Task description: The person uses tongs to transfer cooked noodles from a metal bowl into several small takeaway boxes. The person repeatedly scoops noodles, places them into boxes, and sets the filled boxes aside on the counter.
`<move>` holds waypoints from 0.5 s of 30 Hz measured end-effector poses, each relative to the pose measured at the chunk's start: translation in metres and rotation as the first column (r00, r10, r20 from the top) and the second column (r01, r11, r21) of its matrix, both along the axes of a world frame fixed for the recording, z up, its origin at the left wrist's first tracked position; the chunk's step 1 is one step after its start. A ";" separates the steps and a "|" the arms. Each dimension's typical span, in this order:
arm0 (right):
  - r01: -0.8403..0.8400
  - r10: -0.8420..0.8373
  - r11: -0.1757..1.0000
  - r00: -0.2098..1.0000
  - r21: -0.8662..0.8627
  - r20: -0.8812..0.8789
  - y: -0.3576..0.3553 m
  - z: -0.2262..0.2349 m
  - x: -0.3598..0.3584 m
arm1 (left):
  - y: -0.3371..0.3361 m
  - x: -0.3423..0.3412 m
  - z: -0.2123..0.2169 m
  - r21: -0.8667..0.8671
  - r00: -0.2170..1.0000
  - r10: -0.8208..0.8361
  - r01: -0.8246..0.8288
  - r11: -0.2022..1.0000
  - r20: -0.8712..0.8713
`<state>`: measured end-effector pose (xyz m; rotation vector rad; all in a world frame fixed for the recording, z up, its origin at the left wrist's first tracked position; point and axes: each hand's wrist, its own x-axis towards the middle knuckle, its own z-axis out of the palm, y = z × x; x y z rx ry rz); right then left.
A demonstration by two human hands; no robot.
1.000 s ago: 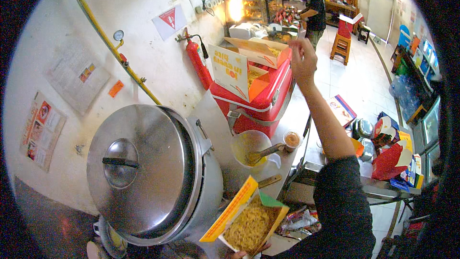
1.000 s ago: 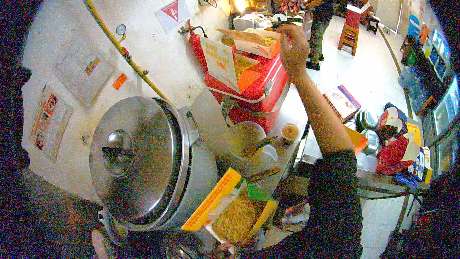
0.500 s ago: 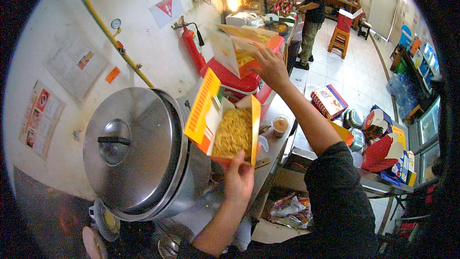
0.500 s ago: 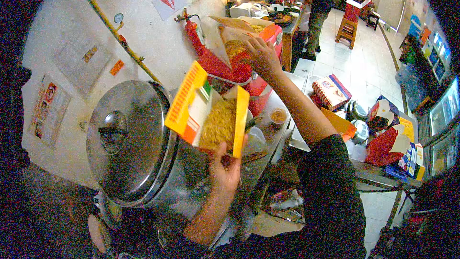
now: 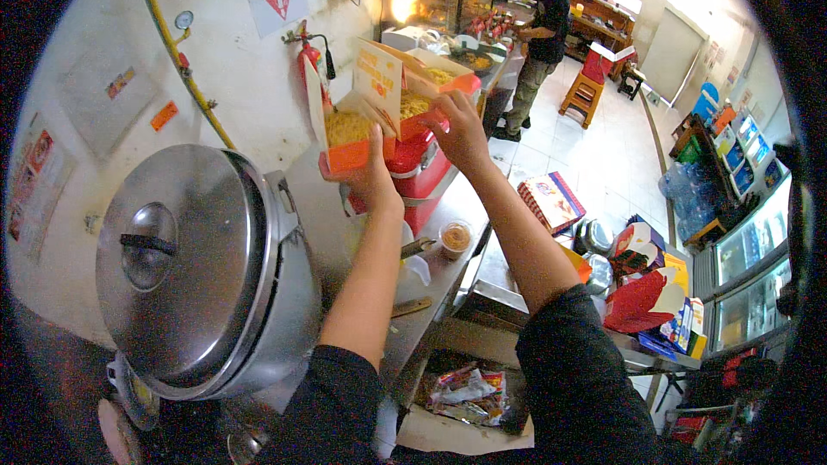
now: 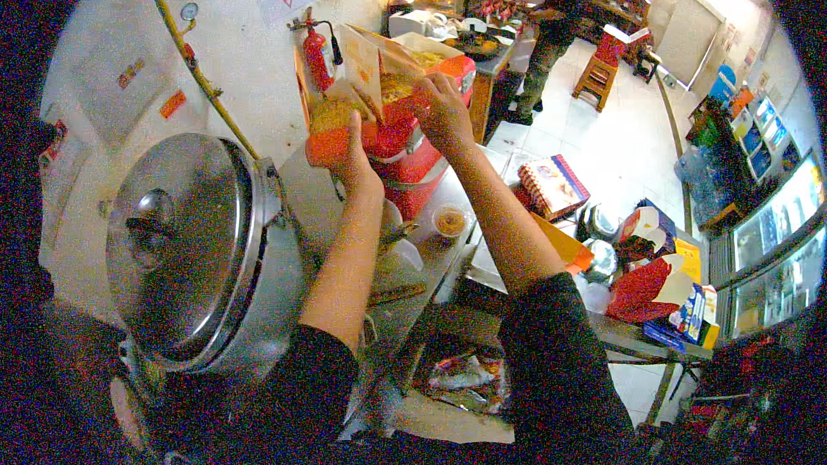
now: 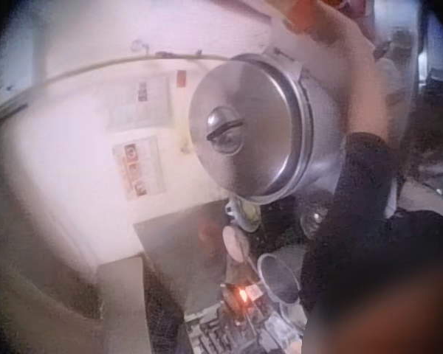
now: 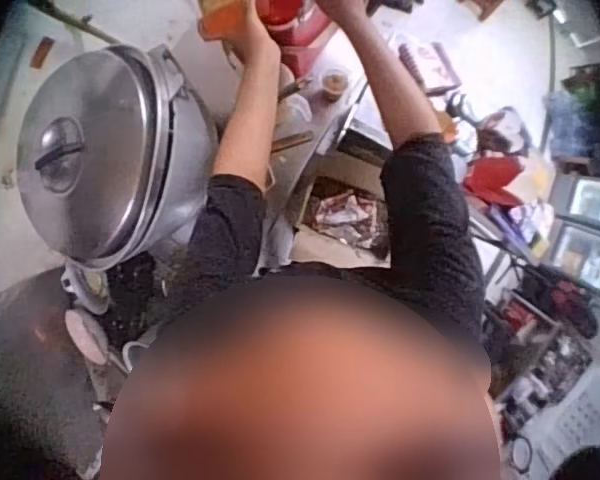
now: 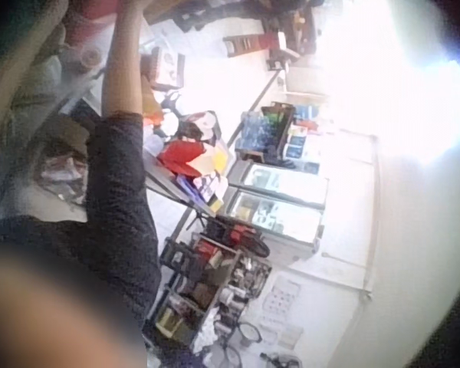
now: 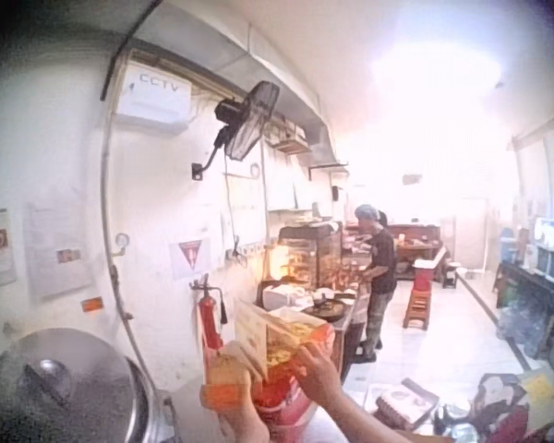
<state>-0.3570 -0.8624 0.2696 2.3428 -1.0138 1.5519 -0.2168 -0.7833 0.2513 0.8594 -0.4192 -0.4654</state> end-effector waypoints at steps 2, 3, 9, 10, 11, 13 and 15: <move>0.007 -0.007 1.000 1.000 0.004 0.022 -0.001 -0.003 0.000 | -0.006 0.000 0.002 0.059 0.998 -0.067 0.067 0.996 0.007; 0.006 -0.007 1.000 1.000 0.009 0.031 -0.002 -0.004 -0.001 | -0.007 0.002 0.001 0.135 0.997 -0.048 0.040 0.990 0.057; -0.068 0.066 0.997 0.994 0.028 0.082 -0.009 -0.004 -0.004 | -0.002 0.037 -0.005 0.308 0.839 -0.062 -0.128 0.943 0.541; -0.066 0.066 0.998 0.994 -0.002 0.089 -0.010 -0.004 -0.004 | -0.001 0.040 -0.006 0.286 0.804 -0.069 -0.129 0.949 0.591; -0.067 0.069 0.997 0.992 -0.023 0.104 -0.011 -0.004 -0.003 | 0.002 0.044 -0.008 0.306 0.775 -0.100 -0.124 0.944 0.624; -0.040 0.041 0.999 0.989 -0.006 0.142 -0.013 -0.007 -0.003 | 0.003 0.050 -0.010 0.279 0.741 -0.089 -0.136 0.951 0.666; -0.038 0.051 0.997 0.978 -0.065 0.204 -0.024 -0.009 -0.003 | -0.002 0.052 -0.015 0.201 0.737 -0.022 -0.156 0.967 0.676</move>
